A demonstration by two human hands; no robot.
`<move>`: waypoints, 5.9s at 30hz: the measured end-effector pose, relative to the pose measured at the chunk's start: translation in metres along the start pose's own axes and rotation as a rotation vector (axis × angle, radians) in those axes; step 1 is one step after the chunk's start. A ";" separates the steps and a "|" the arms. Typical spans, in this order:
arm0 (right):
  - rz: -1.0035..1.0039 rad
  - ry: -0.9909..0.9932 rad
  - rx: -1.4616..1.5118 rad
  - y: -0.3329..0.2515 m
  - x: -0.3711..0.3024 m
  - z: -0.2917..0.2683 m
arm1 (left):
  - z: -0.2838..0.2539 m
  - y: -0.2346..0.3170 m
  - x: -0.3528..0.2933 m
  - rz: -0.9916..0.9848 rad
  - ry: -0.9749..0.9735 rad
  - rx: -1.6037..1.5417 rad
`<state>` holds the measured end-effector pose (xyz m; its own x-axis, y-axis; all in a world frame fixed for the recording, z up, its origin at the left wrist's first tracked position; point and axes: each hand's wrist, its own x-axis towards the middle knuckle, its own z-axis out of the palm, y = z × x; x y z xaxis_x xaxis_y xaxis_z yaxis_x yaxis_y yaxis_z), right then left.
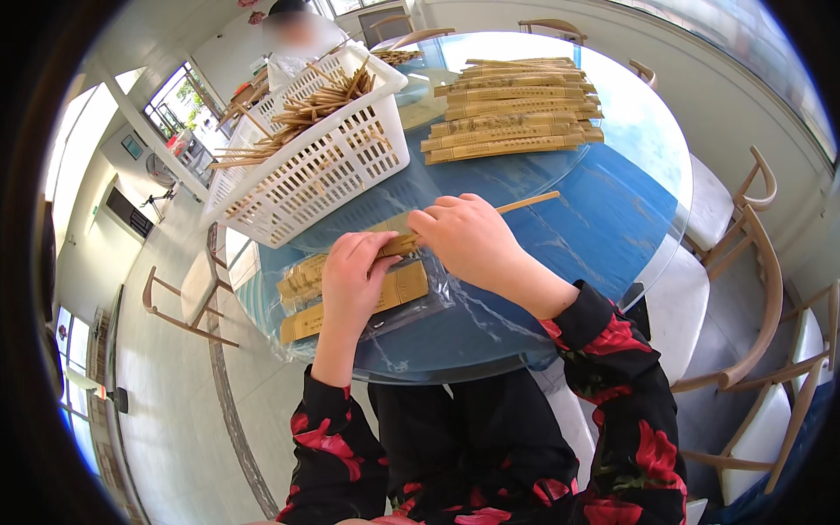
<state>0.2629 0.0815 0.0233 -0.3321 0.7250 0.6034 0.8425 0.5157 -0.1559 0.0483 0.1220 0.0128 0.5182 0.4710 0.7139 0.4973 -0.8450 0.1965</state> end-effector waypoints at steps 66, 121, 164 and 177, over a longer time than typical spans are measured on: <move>0.613 -0.207 1.212 0.015 -0.003 -0.004 | -0.006 0.000 0.001 0.046 0.060 0.229; 0.600 0.197 -0.359 0.218 -0.025 -0.075 | 0.033 0.000 0.002 0.123 0.207 0.106; 0.034 0.227 0.142 0.030 0.021 0.033 | -0.098 -0.172 0.198 0.146 -0.023 1.108; -0.339 0.548 -0.175 -0.027 0.029 -0.008 | -0.091 -0.020 0.002 -0.136 0.405 0.124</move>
<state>0.2339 0.0845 0.0513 -0.3658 0.1750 0.9141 0.8014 0.5586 0.2138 -0.0239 0.1165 0.0713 0.1400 0.4180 0.8976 0.6348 -0.7336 0.2426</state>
